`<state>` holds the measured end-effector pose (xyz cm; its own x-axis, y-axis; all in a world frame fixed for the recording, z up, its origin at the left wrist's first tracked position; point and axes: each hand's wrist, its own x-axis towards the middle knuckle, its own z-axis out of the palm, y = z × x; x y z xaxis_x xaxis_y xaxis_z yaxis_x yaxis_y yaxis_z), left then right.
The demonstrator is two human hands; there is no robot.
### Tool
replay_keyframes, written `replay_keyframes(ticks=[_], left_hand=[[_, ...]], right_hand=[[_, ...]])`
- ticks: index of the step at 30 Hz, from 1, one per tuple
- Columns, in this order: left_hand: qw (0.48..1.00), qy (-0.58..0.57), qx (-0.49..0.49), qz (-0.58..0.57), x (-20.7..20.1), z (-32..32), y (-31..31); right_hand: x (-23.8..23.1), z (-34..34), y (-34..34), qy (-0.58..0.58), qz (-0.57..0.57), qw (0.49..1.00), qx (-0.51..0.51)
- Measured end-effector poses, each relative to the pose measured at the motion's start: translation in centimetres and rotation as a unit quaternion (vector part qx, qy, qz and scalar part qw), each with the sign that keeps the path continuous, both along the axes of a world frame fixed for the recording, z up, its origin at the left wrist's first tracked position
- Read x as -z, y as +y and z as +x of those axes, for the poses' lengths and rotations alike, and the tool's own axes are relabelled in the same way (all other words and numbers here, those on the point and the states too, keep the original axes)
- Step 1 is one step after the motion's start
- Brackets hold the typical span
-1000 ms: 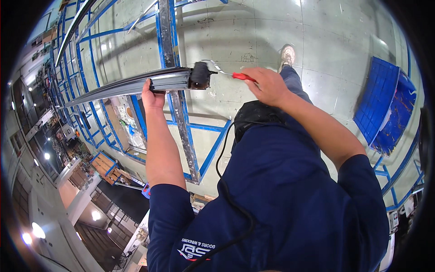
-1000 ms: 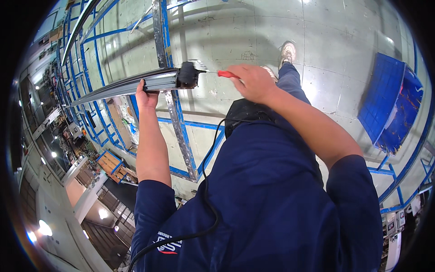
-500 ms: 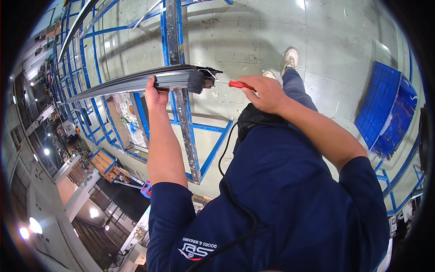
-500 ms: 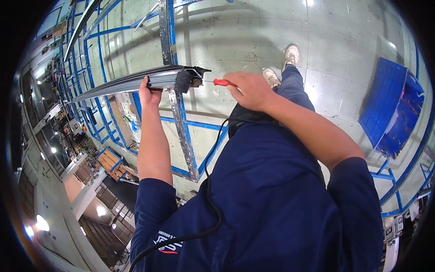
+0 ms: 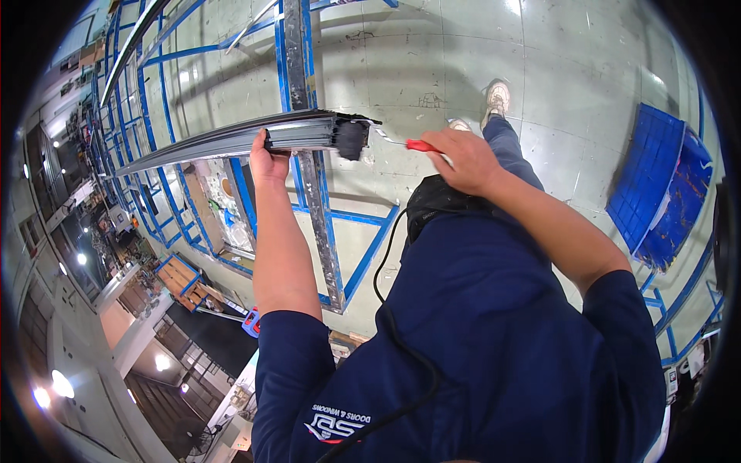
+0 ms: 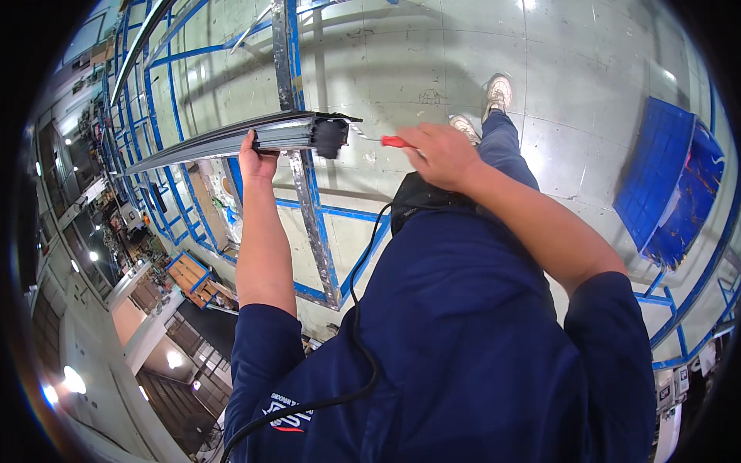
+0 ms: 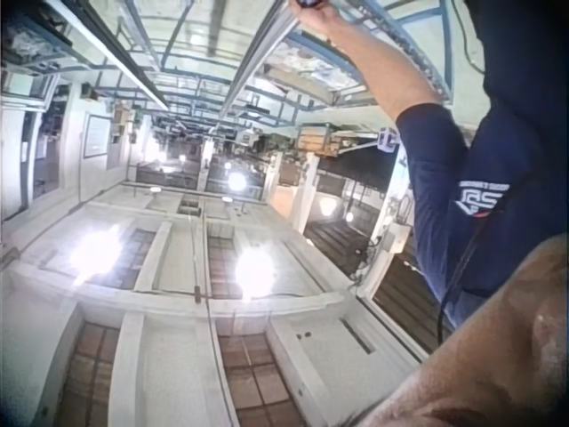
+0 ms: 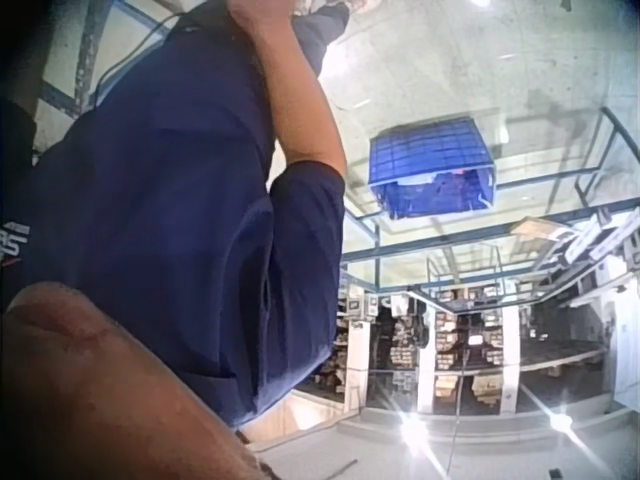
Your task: The person uses a small roller to apply a dark adhesive to the end of a long aluminum window frame. They repeatedly load the roller from a wooden board and apply the substance to the frame's interior channel, then place the frame onto a metal jig. The person repeats this process with multiple frames.
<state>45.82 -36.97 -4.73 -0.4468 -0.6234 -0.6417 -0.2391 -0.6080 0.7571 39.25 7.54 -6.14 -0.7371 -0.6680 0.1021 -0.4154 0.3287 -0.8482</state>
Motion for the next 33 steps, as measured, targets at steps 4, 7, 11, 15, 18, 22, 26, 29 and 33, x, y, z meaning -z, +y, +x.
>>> replay_keyframes(ticks=[4, 7, 11, 15, 18, 22, 26, 29, 33], left_hand=[[1.0, 0.017, 0.014, 0.0, 0.4, 0.1, -0.5], [1.0, 0.007, 0.004, 0.005, 0.4, -0.1, -0.6], [1.0, -0.002, 0.012, -0.006, 0.2, -0.1, -0.5], [1.0, -0.001, 0.011, -0.003, 0.0, -0.1, -0.2], [1.0, 0.004, 0.013, -0.004, 0.0, -0.2, 0.0], [1.0, 0.002, 0.011, -0.003, -0.2, -0.3, 0.1], [1.0, 0.0, 0.006, -0.003, -0.1, -0.2, -0.1], [1.0, 0.001, 0.007, -0.006, -0.1, -0.3, 0.2], [1.0, 0.003, 0.009, -0.007, 0.7, 0.3, -1.1]], right_hand=[[1.3, 0.3, 2.0, -0.006, -0.005, 1.0, 0.004], [-0.2, -0.4, -0.1, -0.026, -0.008, 0.999, -0.015], [-0.6, -0.9, 0.1, -0.03, 0.006, 0.999, -0.031], [2.2, -0.4, 4.4, -0.018, 0.017, 1.0, -0.009], [1.8, -0.2, 5.0, -0.018, 0.0, 1.0, 0.008], [1.4, 0.1, 3.3, -0.032, -0.02, 0.999, 0.0], [1.8, 0.0, 3.9, -0.036, -0.004, 0.999, 0.002], [1.4, -0.1, 3.2, -0.054, -0.009, 0.998, 0.02], [-0.8, -0.9, -0.8, -0.096, -0.034, 0.995, 0.019]])
